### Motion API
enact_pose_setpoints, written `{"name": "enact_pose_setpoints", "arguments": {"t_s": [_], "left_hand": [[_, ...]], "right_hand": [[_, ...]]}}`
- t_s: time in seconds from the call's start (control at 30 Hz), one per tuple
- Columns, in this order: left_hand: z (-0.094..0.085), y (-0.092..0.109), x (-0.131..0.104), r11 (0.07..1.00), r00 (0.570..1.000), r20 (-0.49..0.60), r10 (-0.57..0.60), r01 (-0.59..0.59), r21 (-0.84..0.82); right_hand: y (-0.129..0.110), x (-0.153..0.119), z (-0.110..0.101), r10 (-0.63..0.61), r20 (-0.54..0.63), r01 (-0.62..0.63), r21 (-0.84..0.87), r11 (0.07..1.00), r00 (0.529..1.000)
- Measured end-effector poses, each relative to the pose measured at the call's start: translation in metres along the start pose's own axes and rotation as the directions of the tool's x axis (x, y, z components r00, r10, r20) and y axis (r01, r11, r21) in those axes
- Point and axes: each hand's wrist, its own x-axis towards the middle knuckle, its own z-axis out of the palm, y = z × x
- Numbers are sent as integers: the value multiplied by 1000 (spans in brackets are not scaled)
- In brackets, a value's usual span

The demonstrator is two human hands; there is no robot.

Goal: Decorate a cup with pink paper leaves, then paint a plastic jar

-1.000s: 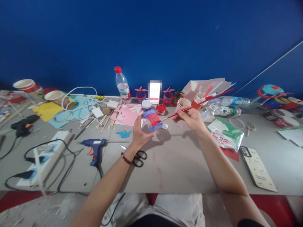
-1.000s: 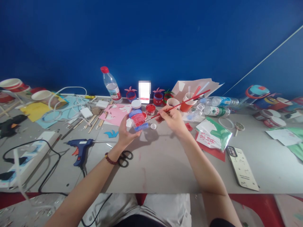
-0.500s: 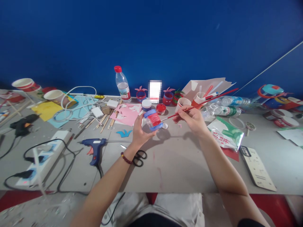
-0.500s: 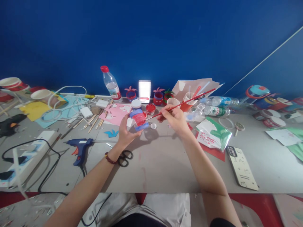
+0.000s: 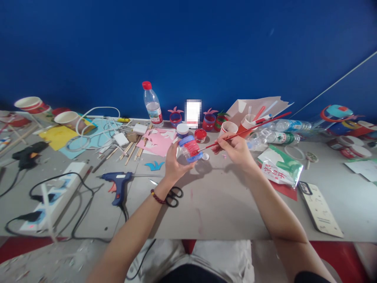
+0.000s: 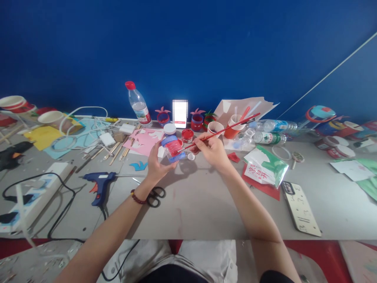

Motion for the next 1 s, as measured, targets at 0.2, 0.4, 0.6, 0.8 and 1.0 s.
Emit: {"name": "enact_pose_setpoints", "arguments": {"t_s": [0.2, 0.4, 0.6, 0.8, 1.0], "left_hand": [[0, 1, 0, 1000, 1000, -7, -28, 28, -10], [1, -2, -2, 999, 999, -32, -28, 27, -26], [0, -3, -4, 992, 993, -15, -116, 115, -47], [1, -5, -6, 978, 988, 41, -150, 154, -137], [2, -6, -11, 970, 983, 110, -150, 168, -179]], "right_hand": [[-1, 4, -7, -1, -29, 1, 16, 1000, 1000], [7, 9, -15, -2, -45, 2, -2, 1000, 999], [9, 13, -23, -17, -97, 14, -35, 999, 995], [15, 11, -18, -128, -82, 125, -49, 991, 988], [13, 4, -6, -263, 335, 347, -219, 912, 905]]}}
